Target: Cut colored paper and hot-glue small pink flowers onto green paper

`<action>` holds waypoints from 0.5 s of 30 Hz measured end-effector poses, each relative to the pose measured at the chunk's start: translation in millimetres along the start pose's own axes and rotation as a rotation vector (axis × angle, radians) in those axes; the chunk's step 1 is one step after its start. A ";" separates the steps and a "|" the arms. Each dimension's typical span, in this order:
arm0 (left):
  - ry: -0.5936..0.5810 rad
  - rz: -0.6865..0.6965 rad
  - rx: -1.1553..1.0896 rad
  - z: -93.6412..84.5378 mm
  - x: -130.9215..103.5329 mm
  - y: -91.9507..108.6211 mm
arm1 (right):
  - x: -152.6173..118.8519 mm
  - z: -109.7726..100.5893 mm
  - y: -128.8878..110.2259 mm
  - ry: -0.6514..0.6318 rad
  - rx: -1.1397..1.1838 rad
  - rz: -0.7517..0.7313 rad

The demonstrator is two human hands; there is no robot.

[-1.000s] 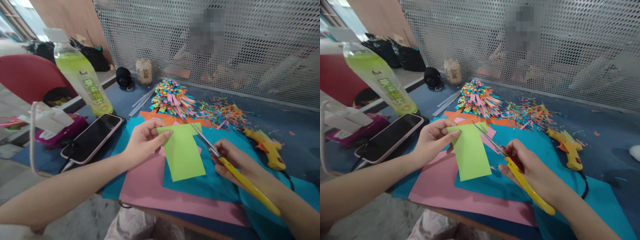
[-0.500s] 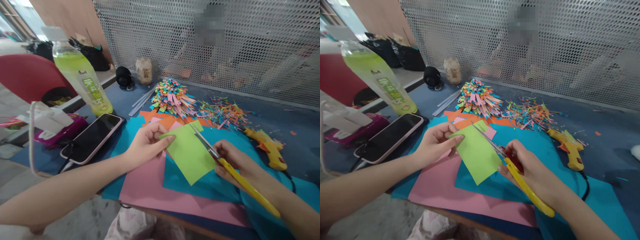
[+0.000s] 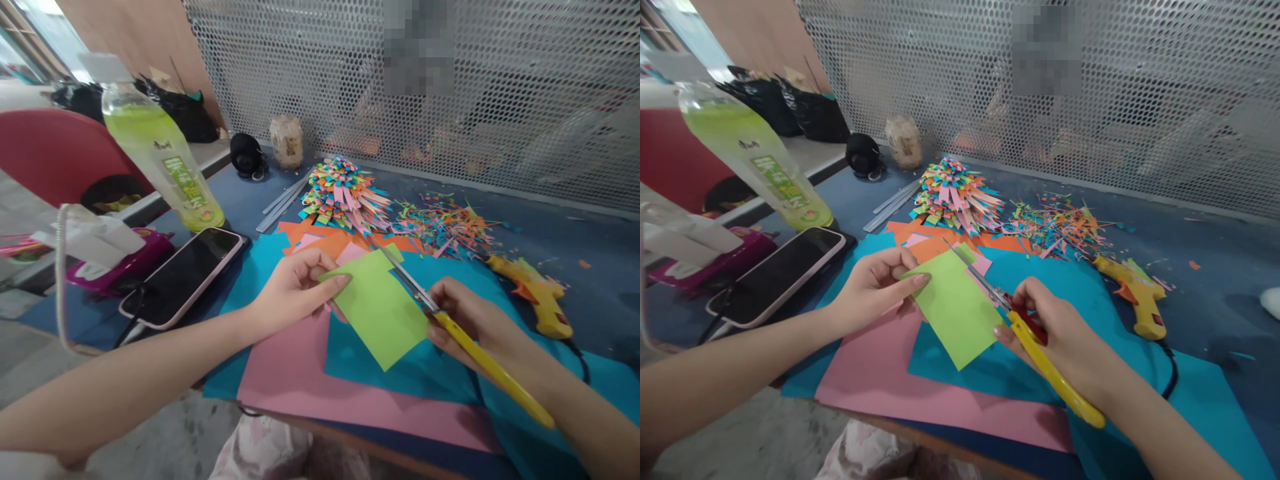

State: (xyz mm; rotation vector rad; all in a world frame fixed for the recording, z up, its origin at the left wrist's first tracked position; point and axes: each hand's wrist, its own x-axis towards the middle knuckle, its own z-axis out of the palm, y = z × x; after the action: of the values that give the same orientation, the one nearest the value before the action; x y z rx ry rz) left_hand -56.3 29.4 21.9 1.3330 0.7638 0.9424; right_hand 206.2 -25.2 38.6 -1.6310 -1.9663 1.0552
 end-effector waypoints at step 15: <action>0.118 0.039 -0.016 -1.2 3.8 3.7 | 4.1 0.2 2.2 0.111 -0.030 -0.070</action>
State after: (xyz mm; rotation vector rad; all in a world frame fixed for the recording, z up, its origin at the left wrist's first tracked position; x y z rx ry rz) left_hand -56.2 33.3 25.7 1.2909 0.8214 1.0638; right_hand 206.5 -21.3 36.1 -1.5883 -1.9598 0.8943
